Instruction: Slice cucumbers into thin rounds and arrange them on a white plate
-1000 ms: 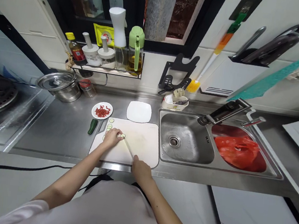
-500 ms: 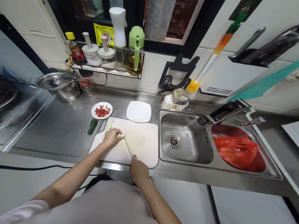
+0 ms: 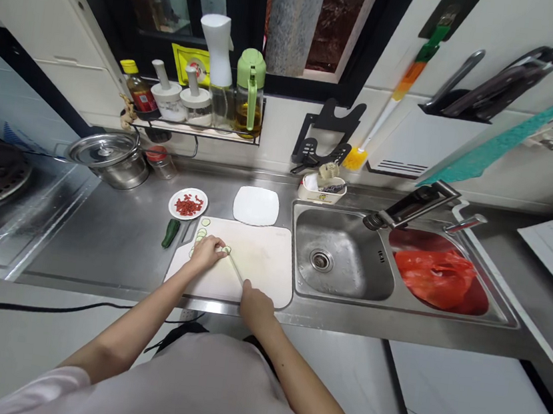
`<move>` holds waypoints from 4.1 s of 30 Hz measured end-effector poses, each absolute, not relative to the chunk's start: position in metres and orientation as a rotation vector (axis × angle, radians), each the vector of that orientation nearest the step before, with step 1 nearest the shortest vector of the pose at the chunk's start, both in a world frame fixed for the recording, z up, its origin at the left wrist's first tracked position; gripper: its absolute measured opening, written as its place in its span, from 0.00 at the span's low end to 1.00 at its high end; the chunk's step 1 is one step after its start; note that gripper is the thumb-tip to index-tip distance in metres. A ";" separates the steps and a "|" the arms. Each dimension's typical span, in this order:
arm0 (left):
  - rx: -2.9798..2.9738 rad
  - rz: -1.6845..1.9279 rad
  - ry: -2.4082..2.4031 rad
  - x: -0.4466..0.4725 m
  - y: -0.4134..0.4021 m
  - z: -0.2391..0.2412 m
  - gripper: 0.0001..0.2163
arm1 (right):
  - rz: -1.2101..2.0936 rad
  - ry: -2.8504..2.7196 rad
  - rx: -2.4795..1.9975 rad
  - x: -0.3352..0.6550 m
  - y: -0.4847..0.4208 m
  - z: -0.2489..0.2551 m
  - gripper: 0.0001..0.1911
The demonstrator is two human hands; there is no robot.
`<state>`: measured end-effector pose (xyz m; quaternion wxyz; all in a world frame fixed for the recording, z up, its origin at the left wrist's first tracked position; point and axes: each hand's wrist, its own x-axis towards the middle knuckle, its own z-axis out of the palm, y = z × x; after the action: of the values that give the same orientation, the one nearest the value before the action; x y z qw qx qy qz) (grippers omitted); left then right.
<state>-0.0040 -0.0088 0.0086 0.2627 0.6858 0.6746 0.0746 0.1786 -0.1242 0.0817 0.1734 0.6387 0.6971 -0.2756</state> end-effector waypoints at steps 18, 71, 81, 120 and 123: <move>1.828 0.122 1.861 -0.002 -0.009 0.012 0.14 | -0.778 2.020 1.809 0.178 -0.121 0.079 0.16; 1.579 0.220 1.886 0.006 0.002 0.005 0.05 | -0.872 2.004 1.839 0.183 -0.123 0.079 0.13; 1.546 0.210 1.866 0.005 0.013 0.003 0.07 | -0.870 1.988 1.834 0.186 -0.128 0.092 0.12; 1.207 0.439 2.239 -0.069 -0.057 0.009 0.06 | -0.794 2.056 1.791 0.218 -0.133 0.079 0.10; 1.211 0.423 2.243 -0.069 -0.057 0.011 0.06 | -0.806 2.058 1.790 0.218 -0.133 0.081 0.10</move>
<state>-0.0687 -0.0572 0.0112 0.2753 0.4507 0.8344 0.1575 0.2177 -0.1333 0.0814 0.1482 0.6224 0.7156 -0.2802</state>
